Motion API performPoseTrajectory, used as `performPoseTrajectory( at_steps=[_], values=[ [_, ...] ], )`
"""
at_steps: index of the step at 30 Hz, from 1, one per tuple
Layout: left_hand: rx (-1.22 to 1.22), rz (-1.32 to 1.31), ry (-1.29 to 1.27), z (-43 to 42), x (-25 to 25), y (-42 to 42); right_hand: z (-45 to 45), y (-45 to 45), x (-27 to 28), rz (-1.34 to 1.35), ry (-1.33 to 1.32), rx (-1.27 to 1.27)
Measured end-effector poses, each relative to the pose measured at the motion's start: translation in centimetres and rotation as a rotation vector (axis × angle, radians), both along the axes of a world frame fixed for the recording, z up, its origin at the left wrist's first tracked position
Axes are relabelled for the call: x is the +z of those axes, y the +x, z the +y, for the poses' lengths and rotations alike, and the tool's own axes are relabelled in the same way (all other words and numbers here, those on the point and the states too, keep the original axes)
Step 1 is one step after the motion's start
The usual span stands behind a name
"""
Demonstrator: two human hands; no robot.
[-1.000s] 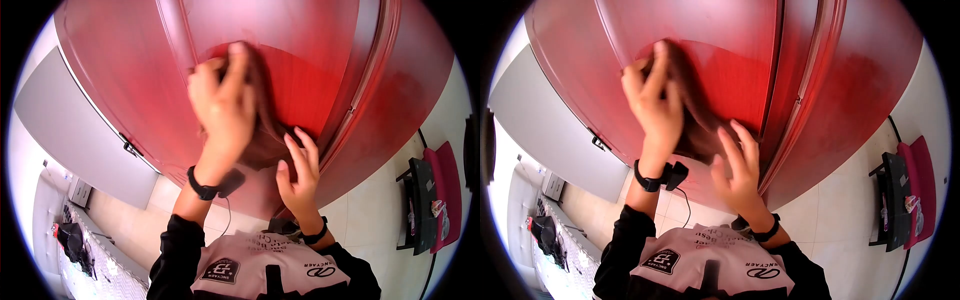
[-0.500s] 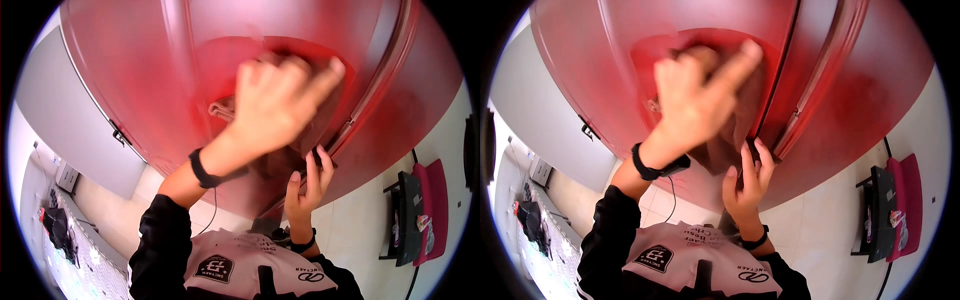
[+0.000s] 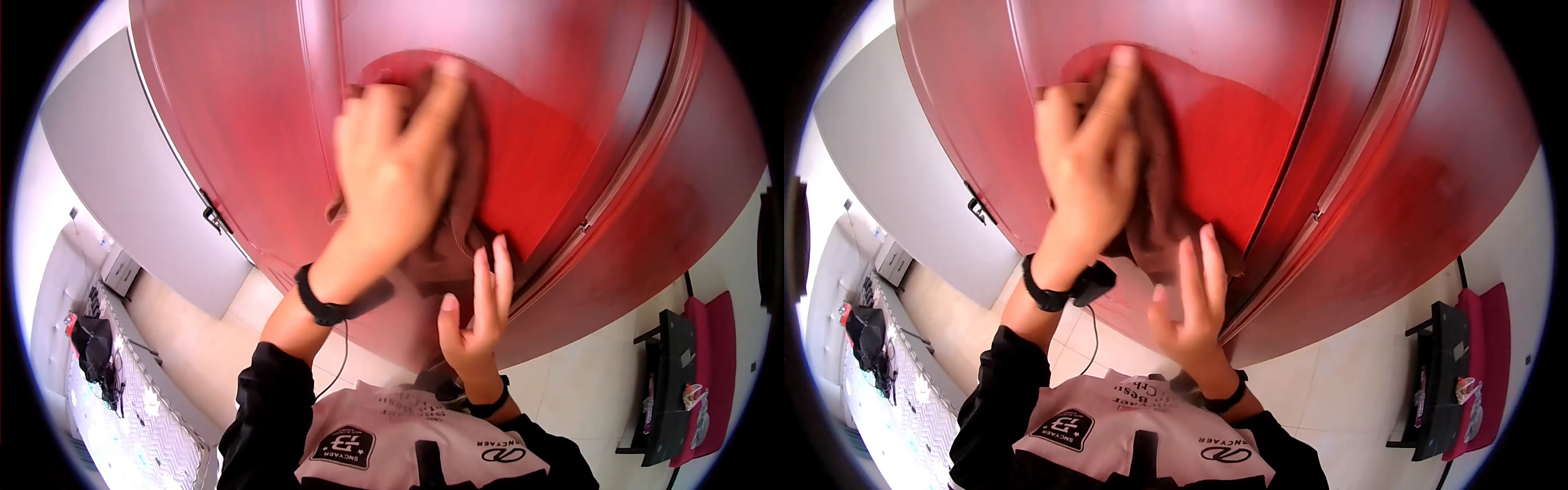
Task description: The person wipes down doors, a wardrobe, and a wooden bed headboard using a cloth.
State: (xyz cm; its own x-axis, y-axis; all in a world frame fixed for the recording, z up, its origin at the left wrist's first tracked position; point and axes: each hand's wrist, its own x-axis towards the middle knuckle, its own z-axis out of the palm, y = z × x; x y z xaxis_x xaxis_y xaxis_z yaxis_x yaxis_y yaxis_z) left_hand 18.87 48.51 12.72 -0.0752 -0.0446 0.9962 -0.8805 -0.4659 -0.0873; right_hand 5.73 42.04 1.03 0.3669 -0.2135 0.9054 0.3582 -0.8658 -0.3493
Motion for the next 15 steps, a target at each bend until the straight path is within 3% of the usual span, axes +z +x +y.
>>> performPoseTrajectory(
  at_steps=[3, 9, 13, 15],
  values=[
    [-0.06, -0.154, 0.085, -3.4, -1.2, -2.6, -0.5, -1.2, -0.1, 0.01, 0.028, -0.087],
    [-0.013, -0.165, 0.103, -3.3, -1.2, -2.5, -1.3, -2.5, -0.5, 0.044, 0.024, -0.129],
    [0.098, 0.031, 0.014, 0.2, 0.2, 0.2, -1.3, -2.5, -0.8, 0.006, 0.067, -0.075],
    [-0.02, 0.162, 0.106, 2.0, 0.3, 0.2, -1.0, -2.2, -1.2, -0.017, 0.077, -0.026]
  ],
)
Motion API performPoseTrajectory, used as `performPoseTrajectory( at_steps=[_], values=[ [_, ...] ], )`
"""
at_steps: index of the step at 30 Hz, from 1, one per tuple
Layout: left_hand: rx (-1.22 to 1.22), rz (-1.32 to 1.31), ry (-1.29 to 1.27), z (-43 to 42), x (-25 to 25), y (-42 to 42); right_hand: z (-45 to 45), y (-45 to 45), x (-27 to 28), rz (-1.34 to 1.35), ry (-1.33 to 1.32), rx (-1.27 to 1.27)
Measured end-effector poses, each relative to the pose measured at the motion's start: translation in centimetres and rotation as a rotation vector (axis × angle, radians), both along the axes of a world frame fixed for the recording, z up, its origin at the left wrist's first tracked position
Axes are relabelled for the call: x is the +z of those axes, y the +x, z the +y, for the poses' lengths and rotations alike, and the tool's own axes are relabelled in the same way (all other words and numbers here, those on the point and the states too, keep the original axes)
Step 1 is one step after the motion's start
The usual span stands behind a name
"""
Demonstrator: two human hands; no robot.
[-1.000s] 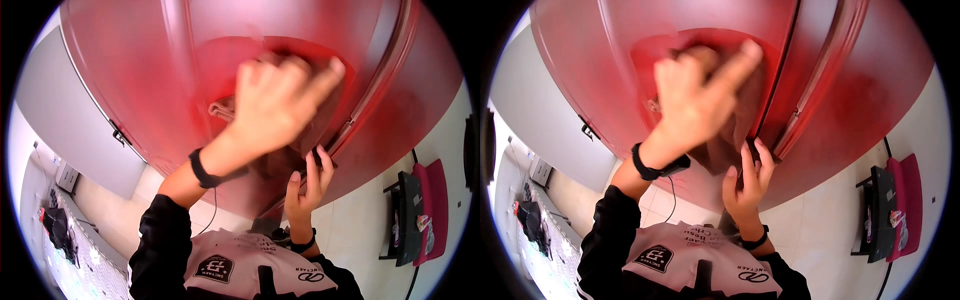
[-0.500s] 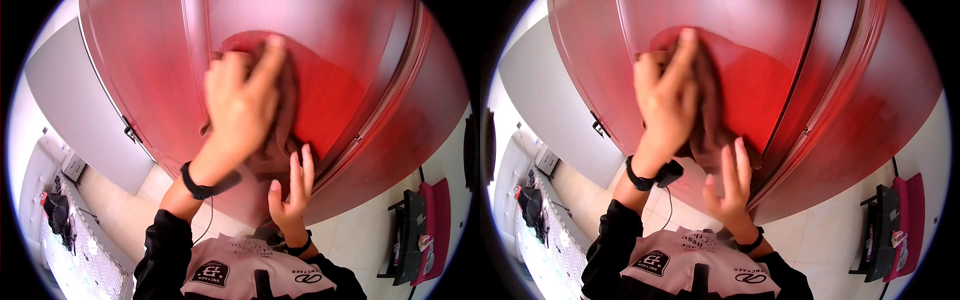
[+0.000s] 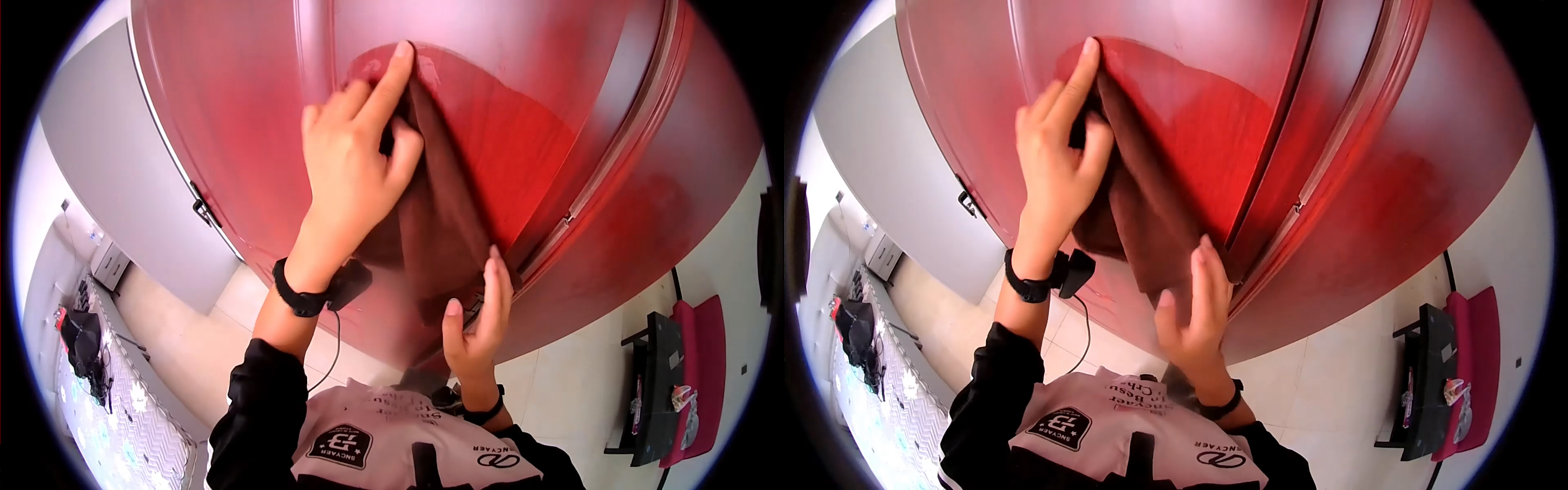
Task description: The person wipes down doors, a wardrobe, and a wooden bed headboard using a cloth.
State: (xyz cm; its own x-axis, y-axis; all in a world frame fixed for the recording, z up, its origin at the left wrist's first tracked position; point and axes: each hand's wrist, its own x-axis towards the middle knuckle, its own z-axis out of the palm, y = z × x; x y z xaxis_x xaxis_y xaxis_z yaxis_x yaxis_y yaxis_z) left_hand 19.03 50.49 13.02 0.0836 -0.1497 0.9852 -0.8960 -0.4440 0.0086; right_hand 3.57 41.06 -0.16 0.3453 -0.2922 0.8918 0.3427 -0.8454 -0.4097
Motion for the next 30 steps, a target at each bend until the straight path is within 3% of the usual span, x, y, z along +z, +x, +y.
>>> performPoseTrajectory(
  at_steps=[1, 4, 8, 13, 18, 20, 22, 26, 28, 30],
  values=[
    [-0.132, -0.007, -0.01, -0.1, -0.4, 0.5, 0.3, 0.2, -0.2, 0.028, 0.013, 0.036],
    [-0.139, -0.007, 0.131, -0.2, -1.9, -1.0, 1.0, 0.7, -0.7, 0.089, 0.049, 0.142],
    [-0.049, 0.075, 0.088, -0.3, -1.0, -2.3, 1.6, 0.7, -0.7, 0.148, 0.019, 0.185],
    [0.039, -0.006, 0.061, -0.9, 0.1, -2.5, 1.2, 0.1, -1.7, 0.111, 0.054, 0.231],
    [-0.026, 0.081, 0.183, 0.3, -3.8, -2.4, -0.1, 0.6, -3.3, 0.098, 0.006, -0.038],
    [-0.154, -0.026, 0.08, 0.9, -4.1, -0.7, -1.0, 0.7, -2.6, 0.037, -0.141, -0.173],
    [-0.231, 0.132, -0.079, 2.2, -3.4, -1.2, -1.6, 0.5, -1.3, 0.025, -0.181, -0.232],
    [-0.449, 0.058, -0.216, 3.9, -4.8, 1.1, -3.3, 1.6, 0.4, -0.162, -0.221, -0.03],
    [-0.557, -0.021, -0.133, 5.0, -5.1, 2.7, -3.1, 1.7, 1.3, -0.113, -0.286, -0.049],
    [-0.71, -0.026, 0.163, 5.9, -6.0, 3.8, -2.9, 2.0, 1.8, -0.069, -0.343, -0.071]
  ],
)
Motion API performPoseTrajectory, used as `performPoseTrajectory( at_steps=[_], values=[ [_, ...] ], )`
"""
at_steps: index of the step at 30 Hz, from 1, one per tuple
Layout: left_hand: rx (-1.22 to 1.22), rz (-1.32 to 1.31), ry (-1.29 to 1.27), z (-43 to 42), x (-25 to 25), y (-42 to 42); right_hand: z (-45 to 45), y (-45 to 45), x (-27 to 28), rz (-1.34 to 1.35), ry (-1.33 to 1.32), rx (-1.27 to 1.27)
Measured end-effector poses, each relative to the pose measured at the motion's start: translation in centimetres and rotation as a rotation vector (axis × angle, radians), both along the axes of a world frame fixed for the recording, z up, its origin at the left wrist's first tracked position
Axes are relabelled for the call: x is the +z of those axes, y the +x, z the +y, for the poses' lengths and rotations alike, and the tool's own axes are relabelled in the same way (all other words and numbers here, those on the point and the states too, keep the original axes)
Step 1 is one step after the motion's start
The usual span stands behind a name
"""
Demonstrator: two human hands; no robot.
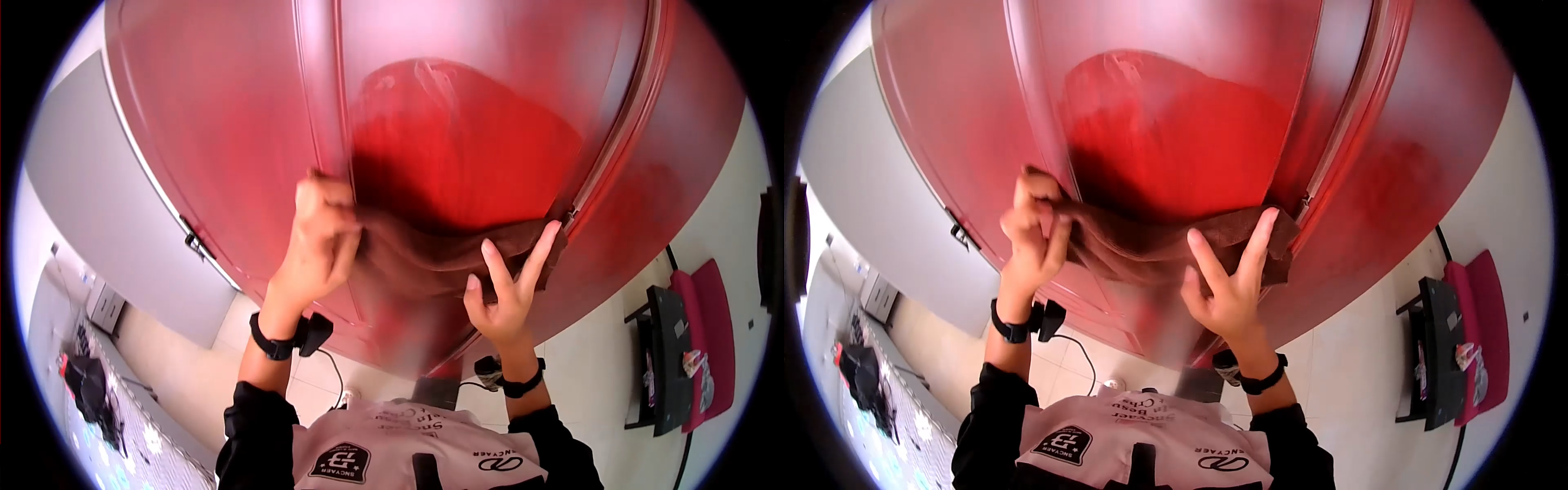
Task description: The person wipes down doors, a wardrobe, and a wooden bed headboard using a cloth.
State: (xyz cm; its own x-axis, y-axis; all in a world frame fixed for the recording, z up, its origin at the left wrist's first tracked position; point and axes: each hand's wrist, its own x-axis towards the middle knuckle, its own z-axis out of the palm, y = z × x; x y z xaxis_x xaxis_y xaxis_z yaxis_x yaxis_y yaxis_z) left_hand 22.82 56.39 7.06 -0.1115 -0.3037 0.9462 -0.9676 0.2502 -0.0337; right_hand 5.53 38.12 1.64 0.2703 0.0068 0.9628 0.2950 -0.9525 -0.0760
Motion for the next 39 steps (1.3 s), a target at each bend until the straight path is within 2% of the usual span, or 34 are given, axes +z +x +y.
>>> performPoseTrajectory(
  at_steps=[3, 6, 8, 10, 12, 14, 17, 20, 21, 22, 24, 28, 30, 32, 34, 36, 38, 39],
  values=[
    [-0.018, -0.029, 0.043, 0.5, -1.8, 1.8, 0.4, 0.8, 0.0, 0.08, 0.009, -0.369],
    [0.008, -0.103, 0.154, 1.2, -1.3, 2.6, 1.5, 1.3, 0.9, 0.106, 0.019, -0.564],
    [0.033, -0.125, 0.14, 0.8, -0.1, 1.7, 2.0, 1.2, 3.0, 0.079, -0.029, -0.67],
    [0.264, -0.074, 0.023, 0.7, 0.4, 1.8, 2.5, 1.6, 5.0, 0.062, -0.076, -0.771],
    [0.222, 0.098, -0.027, 0.2, 0.8, 2.7, 2.7, 1.9, 7.1, -0.001, -0.25, -0.789],
    [0.272, 0.133, -0.102, -0.6, 1.5, 2.4, 2.5, 2.7, 7.7, -0.102, -0.275, -0.79],
    [0.362, 0.099, -0.103, -1.0, 1.2, 2.8, 1.3, 4.5, 6.7, -0.324, -0.409, -0.674],
    [0.456, 0.015, -0.124, -2.1, 0.5, 3.2, 0.9, 4.0, 4.2, -0.202, -0.436, -0.63],
    [0.533, -0.01, -0.118, -2.2, 0.2, 3.1, 0.5, 4.5, 4.4, -0.277, -0.543, -0.626],
    [0.612, -0.043, -0.114, -2.4, 0.1, 3.1, 0.9, 4.5, 4.1, -0.294, -0.528, -0.645],
    [0.601, -0.101, -0.142, -2.8, -0.1, 3.4, 2.2, 4.8, 2.9, -0.217, -0.354, -0.895],
    [0.627, -0.088, -0.159, -2.9, 0.6, 3.4, 4.8, 5.7, 1.6, -0.095, -0.068, -0.851],
    [0.545, -0.288, -0.25, -3.1, 1.5, 4.0, 5.1, 5.8, 2.5, -0.125, -0.074, -0.897],
    [0.516, -0.213, -0.164, -3.5, 0.2, 3.4, 5.7, 5.8, 4.7, -0.073, -0.096, -0.898],
    [0.482, -0.184, -0.13, -3.8, 1.7, 2.6, 5.3, 6.1, 8.0, -0.149, -0.094, -0.83],
    [0.453, -0.153, -0.103, -4.2, 3.5, 2.0, 5.6, 6.5, 10.6, -0.101, -0.118, -0.783],
    [0.5, -0.137, -0.328, -5.2, 5.0, 1.1, 5.8, 7.2, 11.4, -0.135, -0.151, -0.771],
    [0.421, -0.034, -0.201, -5.0, 4.9, 0.9, 5.8, 7.4, 11.5, -0.163, -0.187, -0.779]
  ],
)
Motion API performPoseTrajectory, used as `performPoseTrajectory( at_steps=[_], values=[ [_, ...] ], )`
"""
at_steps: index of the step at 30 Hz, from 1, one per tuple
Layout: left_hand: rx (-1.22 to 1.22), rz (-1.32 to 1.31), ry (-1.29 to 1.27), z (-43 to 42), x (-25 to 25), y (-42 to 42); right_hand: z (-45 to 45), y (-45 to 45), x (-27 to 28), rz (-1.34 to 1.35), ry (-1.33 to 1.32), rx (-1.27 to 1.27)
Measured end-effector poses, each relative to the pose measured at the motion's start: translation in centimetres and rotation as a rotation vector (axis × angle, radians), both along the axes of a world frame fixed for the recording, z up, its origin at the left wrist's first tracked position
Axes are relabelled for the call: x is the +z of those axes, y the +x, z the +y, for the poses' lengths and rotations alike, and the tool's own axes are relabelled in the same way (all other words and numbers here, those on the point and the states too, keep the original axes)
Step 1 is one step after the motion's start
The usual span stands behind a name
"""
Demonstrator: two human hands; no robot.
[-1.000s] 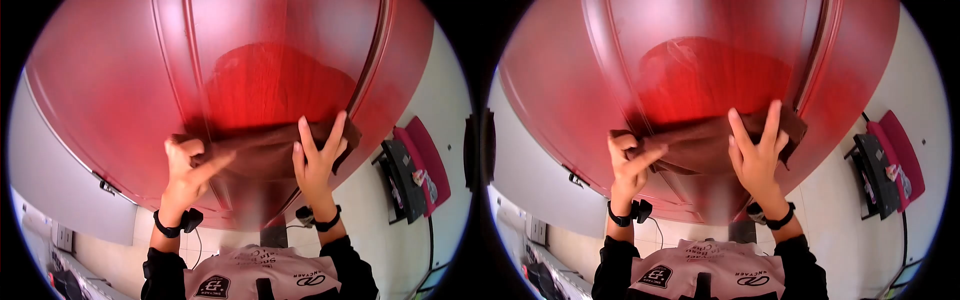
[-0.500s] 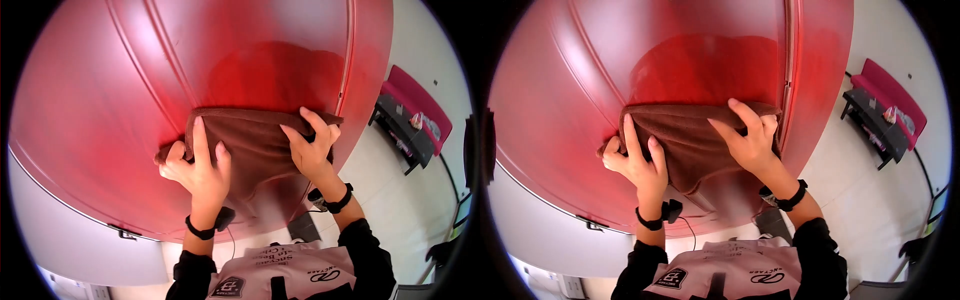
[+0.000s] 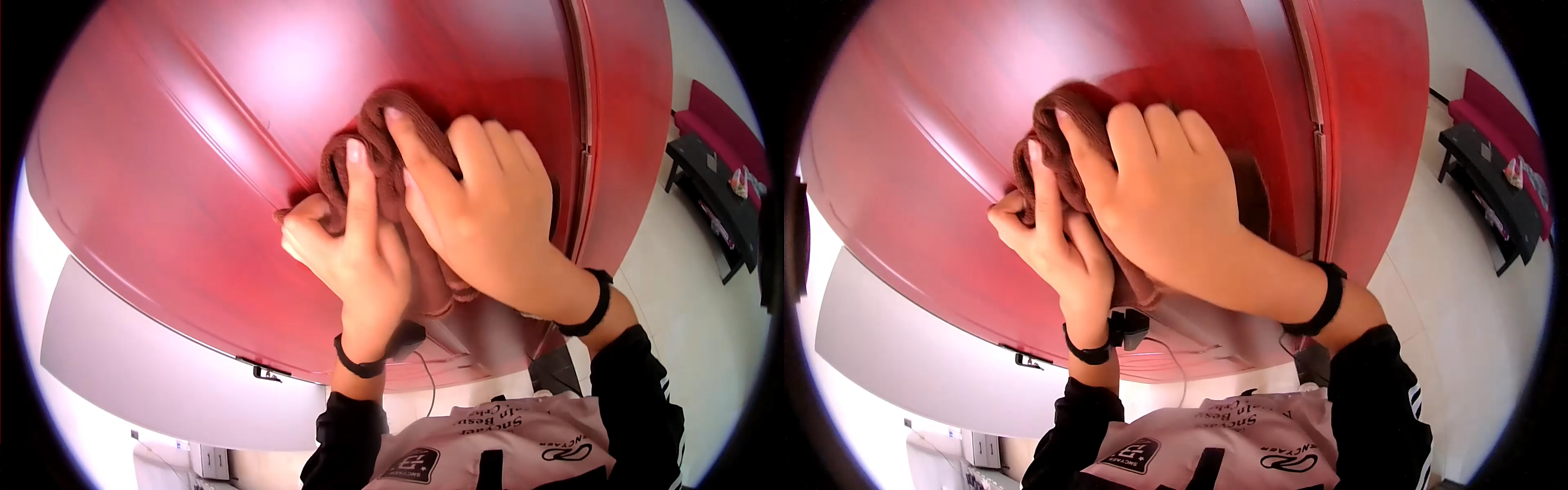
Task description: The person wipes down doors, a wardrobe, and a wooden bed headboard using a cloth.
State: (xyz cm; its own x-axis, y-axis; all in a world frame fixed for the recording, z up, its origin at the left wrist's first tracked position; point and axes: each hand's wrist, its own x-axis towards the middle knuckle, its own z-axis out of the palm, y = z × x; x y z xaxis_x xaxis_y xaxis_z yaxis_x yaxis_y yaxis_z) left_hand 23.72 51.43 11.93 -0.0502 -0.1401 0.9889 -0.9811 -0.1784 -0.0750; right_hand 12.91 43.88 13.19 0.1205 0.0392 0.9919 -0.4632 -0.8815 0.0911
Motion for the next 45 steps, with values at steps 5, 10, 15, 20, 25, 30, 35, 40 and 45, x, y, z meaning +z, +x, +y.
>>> performPoseTrajectory(
  at_steps=[5, 10, 15, 20, 25, 30, 35, 40, 45],
  values=[
    [-0.102, 0.097, -0.033, -0.5, -1.8, -1.3, -0.2, -1.3, -3.1, 0.057, 0.014, 0.025],
    [0.072, -0.114, -0.147, -0.9, -0.1, -0.5, 0.2, 0.0, 0.4, 0.019, -0.017, 0.051],
    [0.099, -0.028, 0.02, -0.3, -3.5, -1.6, -0.1, -1.6, -2.1, 0.07, -0.018, 0.101],
    [0.242, -0.114, -0.109, -0.5, -0.7, -1.5, -0.1, -0.7, 0.6, 0.069, -0.043, 0.113],
    [0.202, -0.036, -0.033, -0.4, -1.7, -2.7, 0.2, -1.2, -0.8, 0.051, -0.007, 0.041],
    [0.223, -0.079, -0.029, 0.0, -0.5, -1.9, 0.3, -1.2, 0.4, 0.085, -0.008, 0.064],
    [0.117, -0.004, -0.047, -0.2, -0.3, -1.7, 0.9, -0.8, 0.6, 0.064, 0.05, 0.068],
    [0.074, 0.019, -0.038, -0.1, -1.5, -1.9, 1.3, -1.2, -0.1, 0.086, 0.049, 0.049],
    [0.053, 0.032, -0.049, 0.0, 0.8, -1.5, 1.0, -0.4, 1.4, 0.074, 0.036, 0.022]
  ],
)
